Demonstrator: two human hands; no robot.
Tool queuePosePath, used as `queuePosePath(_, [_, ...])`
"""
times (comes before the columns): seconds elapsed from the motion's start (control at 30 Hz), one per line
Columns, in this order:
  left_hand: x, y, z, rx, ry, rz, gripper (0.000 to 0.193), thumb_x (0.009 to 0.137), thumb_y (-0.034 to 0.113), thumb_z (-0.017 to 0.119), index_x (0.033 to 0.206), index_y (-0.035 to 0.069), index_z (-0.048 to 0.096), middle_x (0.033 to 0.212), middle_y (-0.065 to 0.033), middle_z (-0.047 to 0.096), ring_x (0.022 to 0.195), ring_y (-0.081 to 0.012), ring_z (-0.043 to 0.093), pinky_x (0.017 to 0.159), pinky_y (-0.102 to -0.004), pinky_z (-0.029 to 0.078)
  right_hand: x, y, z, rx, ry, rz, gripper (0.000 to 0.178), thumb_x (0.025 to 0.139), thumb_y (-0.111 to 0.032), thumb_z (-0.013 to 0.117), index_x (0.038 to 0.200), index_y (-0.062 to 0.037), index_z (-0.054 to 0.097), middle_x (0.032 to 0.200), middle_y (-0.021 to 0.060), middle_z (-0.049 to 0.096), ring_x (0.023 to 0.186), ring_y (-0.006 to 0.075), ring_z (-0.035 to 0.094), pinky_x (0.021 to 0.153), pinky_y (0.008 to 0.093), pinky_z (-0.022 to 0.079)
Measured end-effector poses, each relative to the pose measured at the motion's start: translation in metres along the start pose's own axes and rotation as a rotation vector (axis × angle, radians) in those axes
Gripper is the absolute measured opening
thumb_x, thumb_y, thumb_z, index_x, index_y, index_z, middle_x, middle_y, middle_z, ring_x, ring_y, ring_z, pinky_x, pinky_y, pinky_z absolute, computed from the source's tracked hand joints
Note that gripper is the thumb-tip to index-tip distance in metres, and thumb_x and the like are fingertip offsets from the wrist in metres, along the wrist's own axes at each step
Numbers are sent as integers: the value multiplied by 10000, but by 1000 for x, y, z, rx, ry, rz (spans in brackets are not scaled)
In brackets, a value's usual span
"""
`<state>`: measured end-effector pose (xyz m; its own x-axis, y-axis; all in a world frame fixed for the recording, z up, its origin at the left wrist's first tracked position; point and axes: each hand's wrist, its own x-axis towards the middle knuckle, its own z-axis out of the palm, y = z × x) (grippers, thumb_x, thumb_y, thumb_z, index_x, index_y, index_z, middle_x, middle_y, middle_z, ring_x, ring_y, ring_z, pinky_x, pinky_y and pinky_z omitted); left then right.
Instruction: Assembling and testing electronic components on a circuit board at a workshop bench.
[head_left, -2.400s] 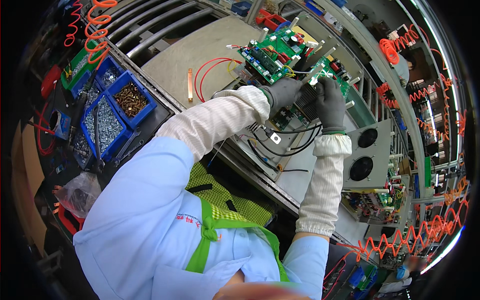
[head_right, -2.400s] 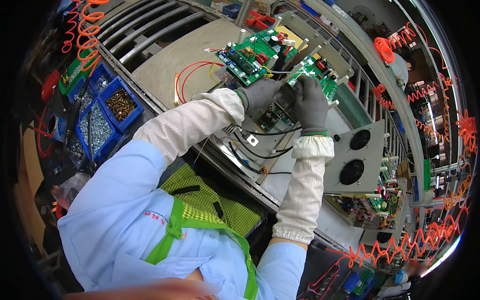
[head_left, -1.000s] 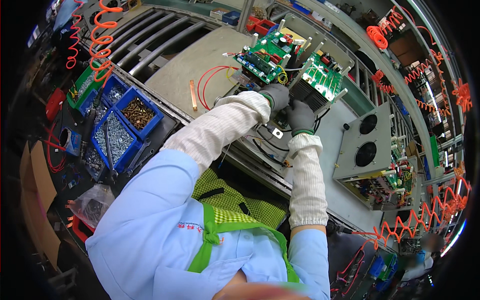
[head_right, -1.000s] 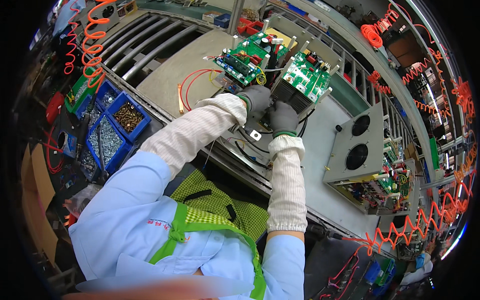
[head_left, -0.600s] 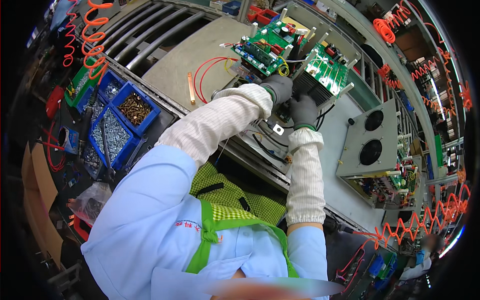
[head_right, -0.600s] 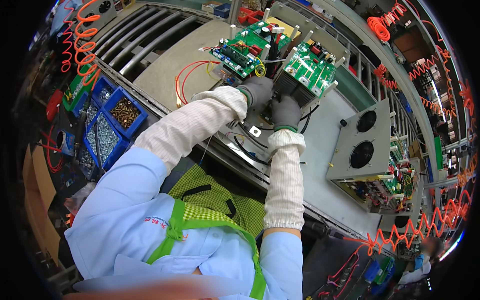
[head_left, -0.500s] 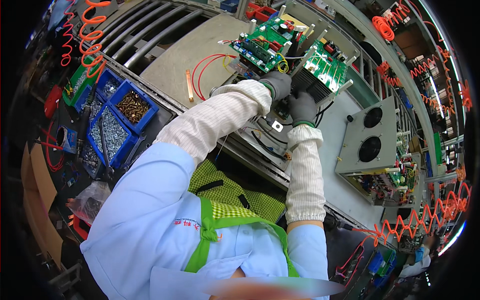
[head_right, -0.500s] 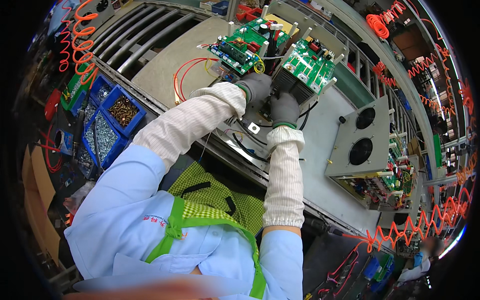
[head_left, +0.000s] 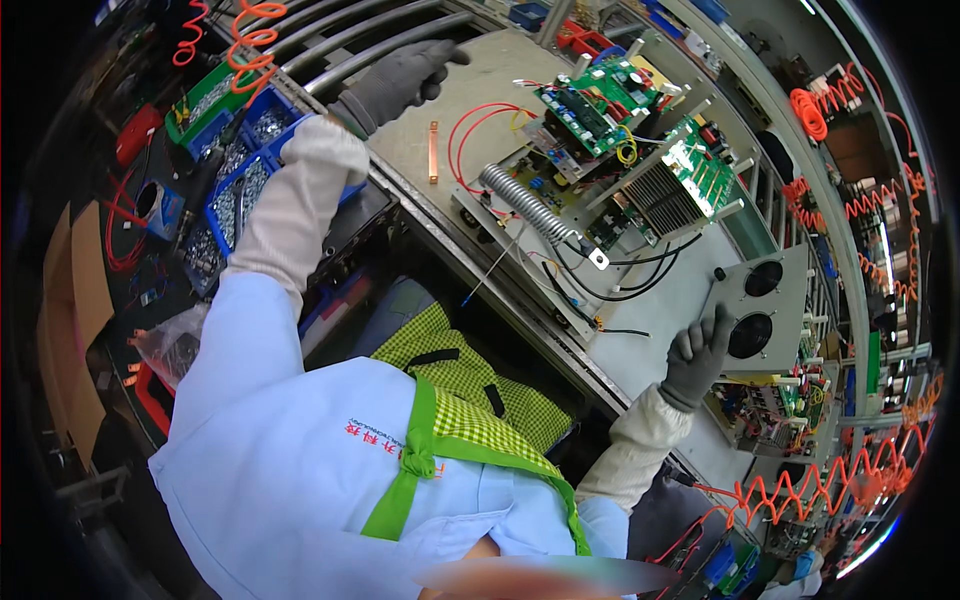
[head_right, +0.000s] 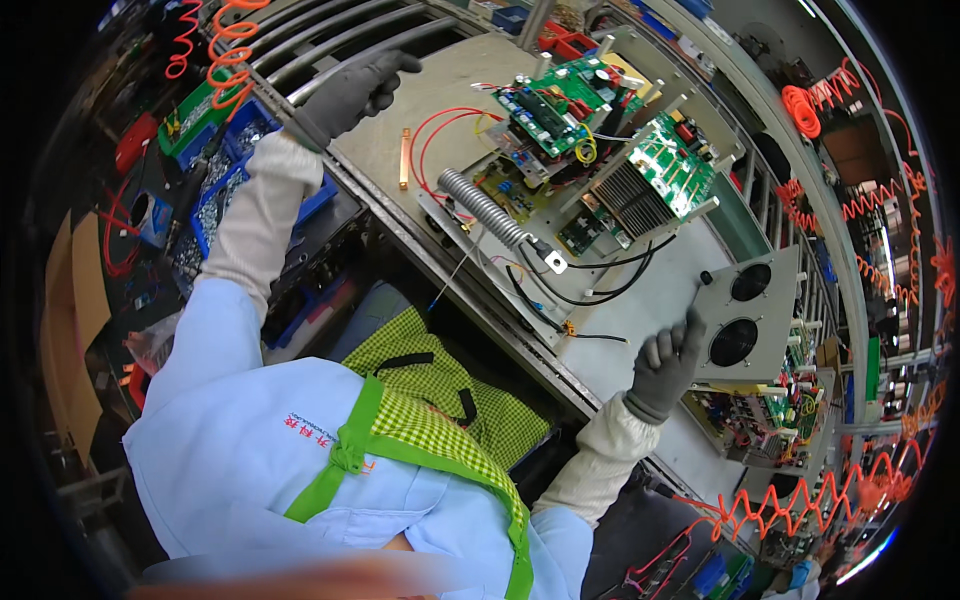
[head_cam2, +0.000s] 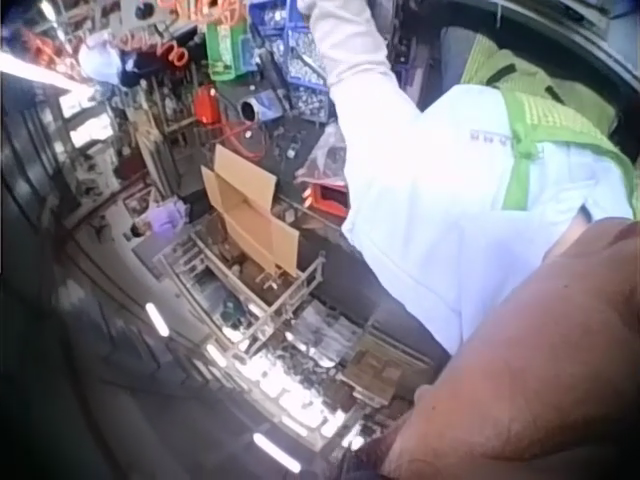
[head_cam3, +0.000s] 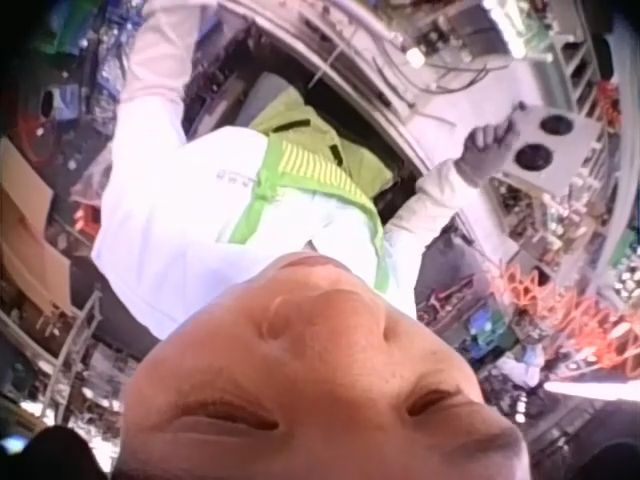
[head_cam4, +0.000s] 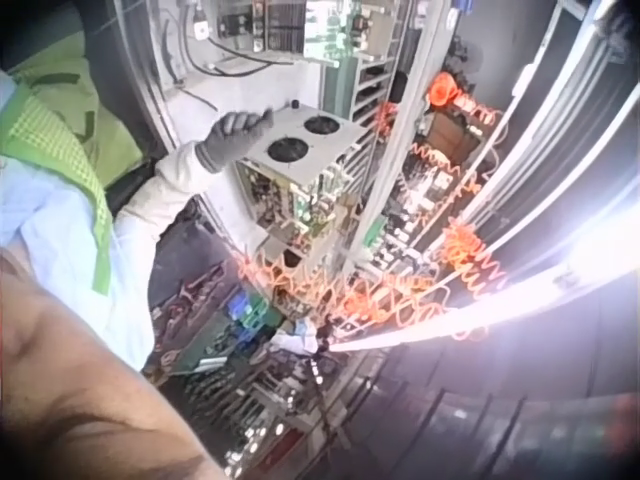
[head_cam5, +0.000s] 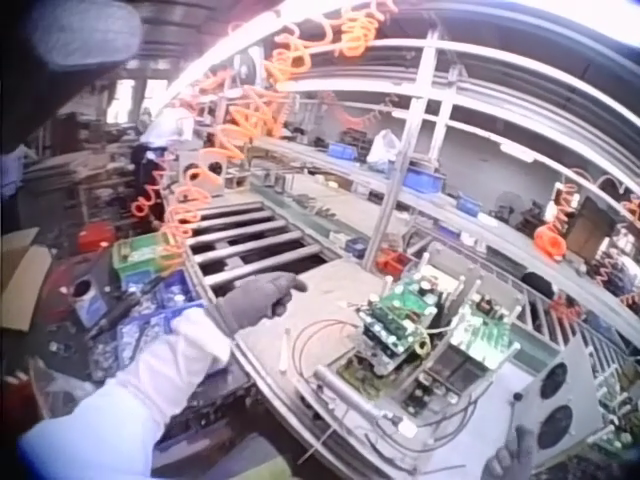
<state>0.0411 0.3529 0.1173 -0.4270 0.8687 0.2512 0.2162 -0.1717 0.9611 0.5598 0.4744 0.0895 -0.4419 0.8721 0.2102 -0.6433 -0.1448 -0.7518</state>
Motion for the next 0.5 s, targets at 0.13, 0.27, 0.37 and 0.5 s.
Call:
queuePosePath(0.13, [15, -86, -15, 457, -19, -436, 518, 925, 524, 433, 995, 80, 692, 673, -33, 505, 552, -123, 444, 524, -310, 407, -57, 52, -118, -461, 495, -268, 164, 941, -72, 528, 1060, 38, 558, 871, 88, 571, 777, 146, 546, 698, 239, 497])
queuePosePath(0.27, [28, -190, 4, 920, -12, -312, 442, 894, 436, 507, 927, 37, 693, 939, -208, 670, 866, -365, 637, 792, -430, 478, -77, 77, -84, -770, 505, -222, 238, 956, -55, 501, 1155, 72, 527, 1029, 135, 609, 963, 182, 569, 858, 278, 488])
queuePosePath(0.37, [28, -184, 22, 1012, -87, -273, 415, 891, 408, 514, 951, 33, 682, 953, -216, 663, 893, -380, 626, 816, -448, 473, -92, 66, -45, -1326, 424, -214, 362, 975, -50, 462, 1319, 60, 437, 1261, 163, 559, 1130, 186, 541, 927, 256, 462])
queuePosePath(0.5, [3, -135, 10, 1179, -510, -159, 377, 872, 379, 538, 935, 29, 666, 924, -219, 660, 890, -394, 621, 806, -459, 475, -103, 42, -30, -503, 312, -171, 385, 980, -117, 485, 1344, -11, 416, 1160, 79, 577, 845, 82, 552, 666, 183, 480])
